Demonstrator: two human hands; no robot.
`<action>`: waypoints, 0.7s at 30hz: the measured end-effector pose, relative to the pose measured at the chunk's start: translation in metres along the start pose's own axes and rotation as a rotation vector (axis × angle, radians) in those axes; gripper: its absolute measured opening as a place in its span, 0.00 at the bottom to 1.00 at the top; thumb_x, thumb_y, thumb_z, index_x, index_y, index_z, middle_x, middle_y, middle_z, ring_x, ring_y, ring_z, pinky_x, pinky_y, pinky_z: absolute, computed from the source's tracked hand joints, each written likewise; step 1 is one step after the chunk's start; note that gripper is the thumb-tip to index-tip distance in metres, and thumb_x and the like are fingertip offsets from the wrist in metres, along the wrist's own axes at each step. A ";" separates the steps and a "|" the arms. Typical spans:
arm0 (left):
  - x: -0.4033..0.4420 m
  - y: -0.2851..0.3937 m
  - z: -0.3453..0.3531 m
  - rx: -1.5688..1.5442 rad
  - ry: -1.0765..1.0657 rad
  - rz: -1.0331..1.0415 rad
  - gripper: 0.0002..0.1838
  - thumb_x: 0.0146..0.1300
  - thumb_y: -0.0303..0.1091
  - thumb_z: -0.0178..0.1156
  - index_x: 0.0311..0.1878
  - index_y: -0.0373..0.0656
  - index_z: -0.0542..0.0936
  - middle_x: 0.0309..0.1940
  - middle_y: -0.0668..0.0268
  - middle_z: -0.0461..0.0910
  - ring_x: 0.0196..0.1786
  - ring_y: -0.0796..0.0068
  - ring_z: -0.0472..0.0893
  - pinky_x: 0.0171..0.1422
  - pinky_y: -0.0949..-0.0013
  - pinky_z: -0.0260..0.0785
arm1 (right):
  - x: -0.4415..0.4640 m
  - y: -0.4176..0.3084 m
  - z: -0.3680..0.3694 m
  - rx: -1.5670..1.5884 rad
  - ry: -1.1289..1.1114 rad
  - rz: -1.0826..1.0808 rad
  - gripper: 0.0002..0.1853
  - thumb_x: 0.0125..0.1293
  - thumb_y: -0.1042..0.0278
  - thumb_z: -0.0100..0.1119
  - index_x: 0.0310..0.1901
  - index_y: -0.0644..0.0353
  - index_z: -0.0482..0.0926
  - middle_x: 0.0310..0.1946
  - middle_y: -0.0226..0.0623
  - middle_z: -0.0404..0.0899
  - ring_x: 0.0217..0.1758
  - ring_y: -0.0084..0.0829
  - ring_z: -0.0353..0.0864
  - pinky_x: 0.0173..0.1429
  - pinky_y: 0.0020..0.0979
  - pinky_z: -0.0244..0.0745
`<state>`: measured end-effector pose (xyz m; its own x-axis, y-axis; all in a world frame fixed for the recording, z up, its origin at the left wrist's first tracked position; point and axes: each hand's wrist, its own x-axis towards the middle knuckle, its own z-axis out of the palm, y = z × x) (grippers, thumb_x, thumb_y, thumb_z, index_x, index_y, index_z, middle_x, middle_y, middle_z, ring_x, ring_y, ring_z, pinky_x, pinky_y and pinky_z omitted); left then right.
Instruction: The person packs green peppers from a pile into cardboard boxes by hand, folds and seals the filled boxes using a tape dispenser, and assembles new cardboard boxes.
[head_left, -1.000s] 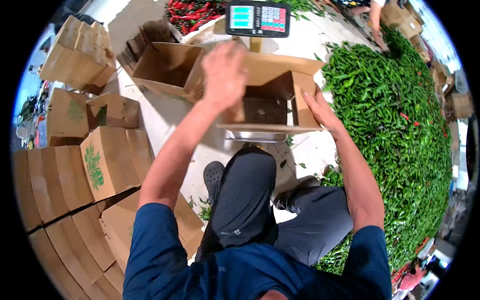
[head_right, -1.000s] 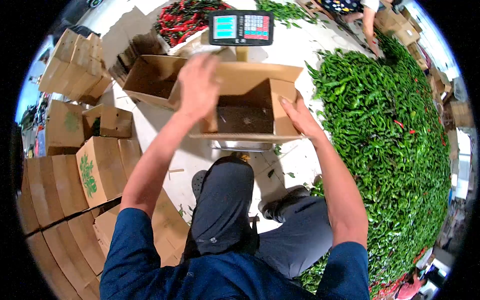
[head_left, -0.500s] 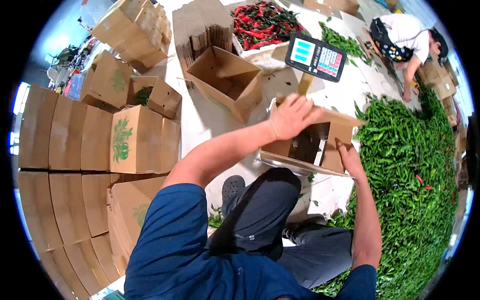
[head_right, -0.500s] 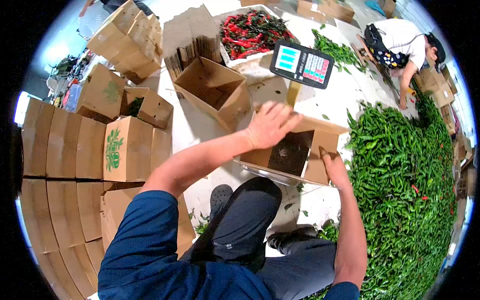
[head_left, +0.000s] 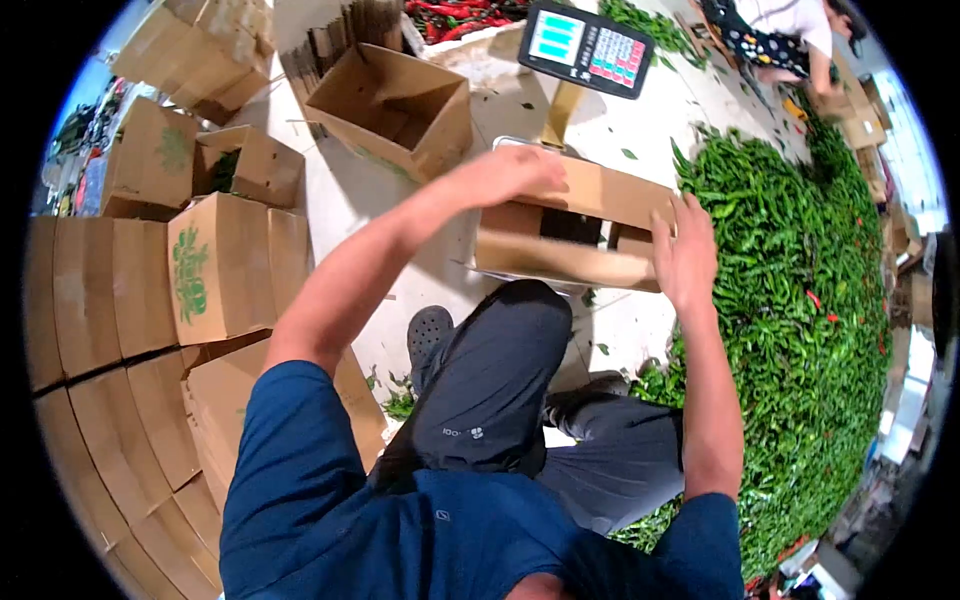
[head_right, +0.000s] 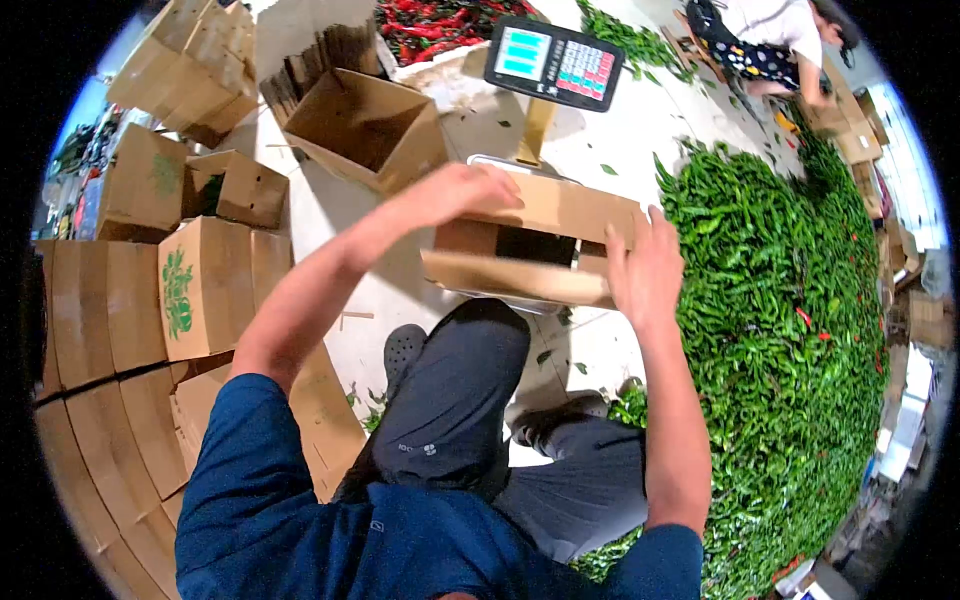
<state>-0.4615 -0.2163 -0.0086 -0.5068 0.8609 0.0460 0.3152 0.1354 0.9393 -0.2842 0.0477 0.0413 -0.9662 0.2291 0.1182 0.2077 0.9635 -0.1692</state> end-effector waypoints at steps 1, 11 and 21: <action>0.002 -0.002 -0.009 -0.301 0.083 -0.155 0.23 0.72 0.49 0.55 0.57 0.40 0.83 0.57 0.54 0.80 0.62 0.62 0.78 0.72 0.61 0.66 | 0.008 0.001 0.016 0.050 -0.039 0.075 0.33 0.75 0.46 0.48 0.69 0.65 0.68 0.69 0.62 0.67 0.70 0.58 0.69 0.73 0.50 0.67; -0.048 -0.020 0.048 -0.273 0.589 -0.297 0.45 0.71 0.42 0.61 0.80 0.33 0.48 0.75 0.48 0.62 0.74 0.61 0.66 0.78 0.63 0.56 | 0.023 0.027 0.071 0.669 -0.068 0.297 0.46 0.72 0.45 0.58 0.78 0.68 0.48 0.69 0.65 0.65 0.69 0.54 0.72 0.72 0.42 0.67; -0.050 -0.016 0.013 0.060 0.601 -0.402 0.46 0.66 0.49 0.66 0.79 0.38 0.55 0.74 0.45 0.65 0.76 0.52 0.66 0.80 0.52 0.55 | 0.022 -0.004 0.082 0.629 -0.087 0.265 0.40 0.78 0.48 0.48 0.75 0.74 0.47 0.65 0.72 0.67 0.69 0.60 0.71 0.72 0.44 0.66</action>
<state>-0.4312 -0.2550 -0.0303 -0.9406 0.3233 -0.1037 0.0468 0.4260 0.9035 -0.3190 0.0378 -0.0357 -0.9091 0.4088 -0.0801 0.3362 0.6064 -0.7206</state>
